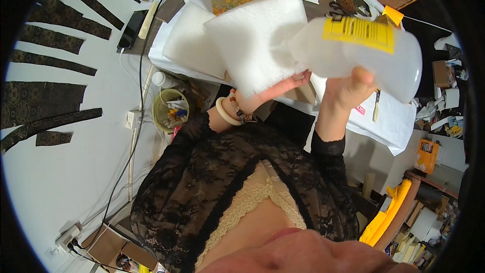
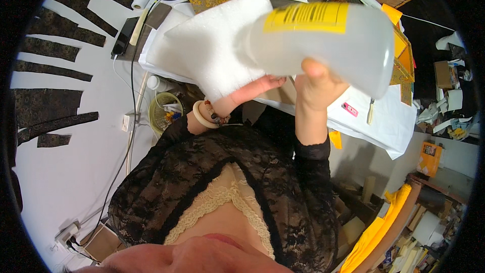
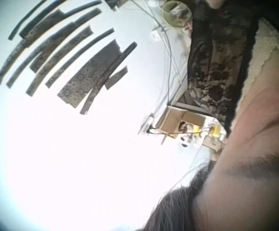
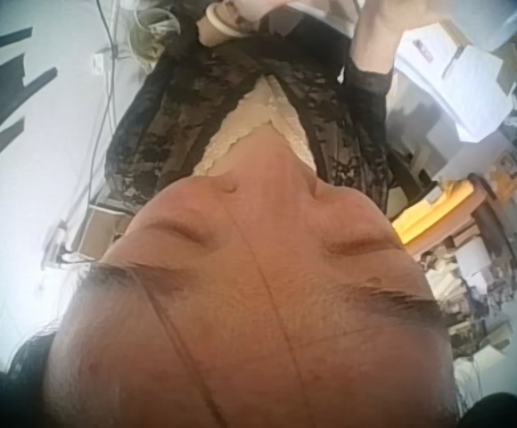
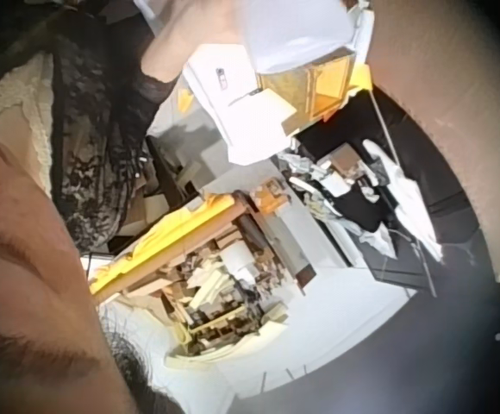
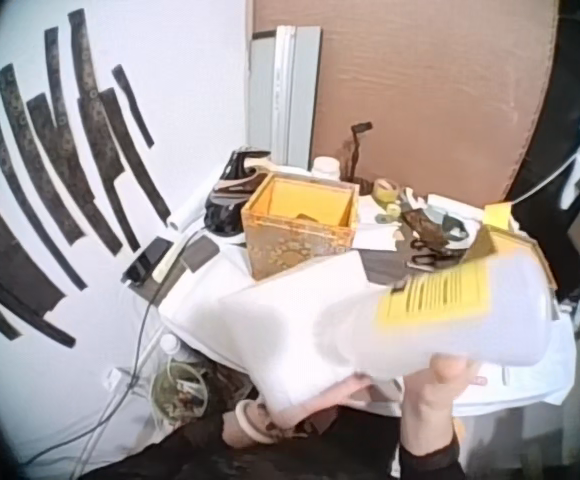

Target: The person applies liquid from a bottle onto white foam pieces, spreads it with a brush, and presses the foam onto cardboard pieces to form box sides. The person repeats this process for multiple foam and cardboard pieces on a cluttered workbench.

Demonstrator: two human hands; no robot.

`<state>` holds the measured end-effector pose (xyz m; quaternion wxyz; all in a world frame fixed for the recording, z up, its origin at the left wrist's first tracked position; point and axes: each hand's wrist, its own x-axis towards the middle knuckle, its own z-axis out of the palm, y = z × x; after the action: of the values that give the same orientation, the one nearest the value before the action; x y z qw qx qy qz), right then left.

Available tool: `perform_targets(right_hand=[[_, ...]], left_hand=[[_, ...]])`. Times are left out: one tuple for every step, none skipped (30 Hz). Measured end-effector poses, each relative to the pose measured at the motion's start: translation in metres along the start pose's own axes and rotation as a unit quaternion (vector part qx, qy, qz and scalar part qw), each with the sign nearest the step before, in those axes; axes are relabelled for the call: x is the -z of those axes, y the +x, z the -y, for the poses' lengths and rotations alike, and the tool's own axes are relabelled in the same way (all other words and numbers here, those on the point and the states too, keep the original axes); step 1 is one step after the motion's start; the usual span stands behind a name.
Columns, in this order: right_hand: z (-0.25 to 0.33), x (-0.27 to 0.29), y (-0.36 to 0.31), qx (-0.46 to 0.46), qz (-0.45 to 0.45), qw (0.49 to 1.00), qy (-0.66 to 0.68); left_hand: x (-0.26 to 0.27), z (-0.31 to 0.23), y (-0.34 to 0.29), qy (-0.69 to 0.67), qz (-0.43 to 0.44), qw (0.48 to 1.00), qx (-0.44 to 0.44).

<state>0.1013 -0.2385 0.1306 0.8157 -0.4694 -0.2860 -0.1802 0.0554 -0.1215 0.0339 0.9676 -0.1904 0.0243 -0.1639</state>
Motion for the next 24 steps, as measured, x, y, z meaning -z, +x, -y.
perform_targets(right_hand=[[0.001,0.008,-0.008,-0.02,0.005,0.999,-0.031],[0.003,0.013,-0.014,-0.038,0.003,0.998,-0.041],[0.005,0.02,-0.02,-0.045,0.003,0.998,-0.045],[0.006,0.028,-0.026,-0.052,0.002,0.997,-0.05],[0.008,0.029,-0.028,-0.059,0.0,0.997,-0.052],[0.009,0.029,-0.026,-0.06,0.006,0.997,-0.05],[0.009,0.029,-0.024,-0.062,-0.002,0.998,-0.018],[0.009,0.026,-0.021,-0.065,-0.011,0.998,0.014],[0.008,0.021,-0.017,-0.066,-0.019,0.997,0.046],[0.006,0.017,-0.01,-0.043,-0.021,0.998,0.051],[0.003,0.012,0.0,-0.02,-0.026,0.998,0.055],[0.0,0.008,0.01,0.004,-0.03,0.998,0.059],[-0.003,0.005,0.02,0.034,-0.027,0.997,0.059],[-0.008,0.002,0.03,0.062,-0.024,0.996,0.06],[-0.011,-0.001,0.039,0.091,-0.021,0.994,0.061],[-0.011,-0.006,0.046,0.106,-0.004,0.992,0.075],[-0.011,-0.006,0.045,0.101,-0.009,0.992,0.072],[-0.011,-0.005,0.044,0.096,-0.013,0.993,0.069],[-0.01,-0.004,0.042,0.092,-0.017,0.994,0.064],[-0.009,-0.001,0.038,0.086,-0.02,0.994,0.061],[-0.009,0.001,0.034,0.079,-0.023,0.995,0.057],[-0.009,0.004,0.03,0.073,-0.027,0.995,0.054],[-0.007,0.009,0.021,0.053,-0.031,0.997,0.05],[-0.005,0.014,0.011,0.034,-0.034,0.998,0.047]], left_hand=[[0.003,-0.005,0.001,-0.01,-0.001,1.0,-0.004],[0.008,-0.01,0.001,-0.019,-0.003,1.0,-0.008],[0.009,-0.015,0.001,-0.026,-0.005,1.0,-0.011],[0.011,-0.019,0.0,-0.033,-0.007,0.999,-0.013],[0.012,-0.02,0.001,-0.032,-0.008,0.999,-0.015],[0.013,-0.021,0.0,-0.032,-0.009,0.999,-0.012],[0.014,-0.02,0.002,-0.03,-0.007,0.999,-0.01],[0.015,-0.019,0.003,-0.028,-0.005,1.0,-0.008],[0.017,-0.016,0.005,-0.028,-0.003,1.0,-0.003],[0.018,-0.012,0.006,-0.022,-0.001,1.0,0.002],[0.014,-0.009,0.004,-0.011,-0.002,1.0,0.006],[0.011,-0.005,0.004,0.001,-0.005,1.0,0.012],[0.01,0.0,0.005,0.014,-0.007,1.0,0.015],[0.008,0.004,0.005,0.024,-0.008,1.0,0.016],[0.008,0.006,0.004,0.033,-0.009,0.999,0.017],[0.008,0.007,0.003,0.041,-0.008,0.999,0.018],[0.007,0.008,0.003,0.049,-0.007,0.999,0.018],[0.008,0.007,0.003,0.039,-0.008,0.999,0.017],[0.008,0.006,0.003,0.028,-0.007,0.999,0.017],[0.009,0.005,0.003,0.016,-0.008,1.0,0.015],[0.009,0.002,0.004,0.024,-0.001,1.0,0.013],[0.008,-0.002,0.005,0.032,0.006,0.999,0.01],[0.007,-0.005,0.006,0.039,0.012,0.999,0.009],[0.007,-0.009,0.005,0.031,0.011,0.999,0.006]])
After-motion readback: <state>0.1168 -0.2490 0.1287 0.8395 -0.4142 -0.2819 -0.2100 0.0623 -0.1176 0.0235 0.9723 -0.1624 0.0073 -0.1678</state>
